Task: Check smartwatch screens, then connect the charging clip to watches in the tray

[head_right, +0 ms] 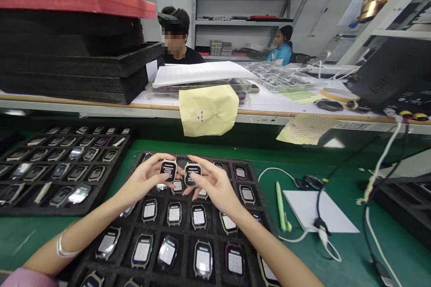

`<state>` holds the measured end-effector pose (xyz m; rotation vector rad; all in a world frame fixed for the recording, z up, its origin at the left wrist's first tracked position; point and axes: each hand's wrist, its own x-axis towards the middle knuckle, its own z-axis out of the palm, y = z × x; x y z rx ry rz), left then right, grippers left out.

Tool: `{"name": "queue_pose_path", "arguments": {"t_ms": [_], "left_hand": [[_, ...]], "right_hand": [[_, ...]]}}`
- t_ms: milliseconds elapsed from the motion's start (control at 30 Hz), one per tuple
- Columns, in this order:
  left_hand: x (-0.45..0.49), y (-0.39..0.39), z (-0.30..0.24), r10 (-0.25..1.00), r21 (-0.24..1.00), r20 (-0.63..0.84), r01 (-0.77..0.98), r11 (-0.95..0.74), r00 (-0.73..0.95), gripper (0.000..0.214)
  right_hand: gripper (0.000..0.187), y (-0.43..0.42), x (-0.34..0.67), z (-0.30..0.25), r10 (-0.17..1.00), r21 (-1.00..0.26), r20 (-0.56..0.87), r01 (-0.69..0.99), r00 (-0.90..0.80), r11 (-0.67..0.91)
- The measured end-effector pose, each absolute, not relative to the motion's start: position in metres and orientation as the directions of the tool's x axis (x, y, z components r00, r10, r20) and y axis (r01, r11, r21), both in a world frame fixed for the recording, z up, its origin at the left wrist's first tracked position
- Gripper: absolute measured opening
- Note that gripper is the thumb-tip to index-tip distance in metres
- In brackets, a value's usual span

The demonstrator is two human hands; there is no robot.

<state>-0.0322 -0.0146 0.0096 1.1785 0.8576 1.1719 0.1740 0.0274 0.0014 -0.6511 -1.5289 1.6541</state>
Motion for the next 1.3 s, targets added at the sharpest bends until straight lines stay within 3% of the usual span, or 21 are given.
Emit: {"name": "queue_pose_path", "arguments": {"t_ms": [167,600,833,933,1033,1100,1200,1300], "left_hand": [[-0.053,-0.017,0.014,0.978,0.977,0.053,-0.211,-0.01,0.202,0.033],[-0.07,-0.011,0.006,0.988,0.963,0.06,-0.268,-0.02,0.142,0.031],[-0.073,-0.008,0.007,0.981,0.965,0.059,-0.262,-0.009,0.186,0.036],[-0.075,-0.008,0.005,0.979,0.964,0.059,-0.267,-0.005,0.195,0.036],[-0.081,-0.006,0.004,0.982,0.962,0.073,-0.273,-0.023,0.176,0.041],[-0.088,-0.004,0.006,0.986,0.962,0.095,-0.268,-0.054,0.139,0.052],[-0.102,-0.002,0.016,0.99,0.963,0.135,-0.241,-0.12,0.045,0.065],[-0.114,-0.002,0.028,0.987,0.955,0.154,-0.248,-0.161,-0.049,0.064]], "right_hand": [[0.041,0.028,0.175,-0.001,0.761,-0.967,0.129,-0.251,-0.635,-0.046],[0.042,0.038,0.172,-0.008,0.775,-0.99,0.06,-0.137,-0.629,-0.034],[0.07,0.054,0.167,-0.024,0.773,-0.989,0.035,0.091,-0.634,0.119],[0.056,0.076,0.156,-0.034,0.775,-0.837,0.116,0.359,-0.622,0.414],[0.042,0.099,0.141,-0.041,0.679,-0.483,0.241,0.521,-0.693,0.704],[0.041,0.11,0.134,-0.042,0.622,-0.354,0.24,0.529,-0.745,0.771],[0.041,0.119,0.123,-0.036,0.589,-0.292,0.187,0.528,-0.786,0.797],[0.026,0.121,0.1,-0.022,0.526,-0.25,0.154,0.482,-0.837,0.84]]}}
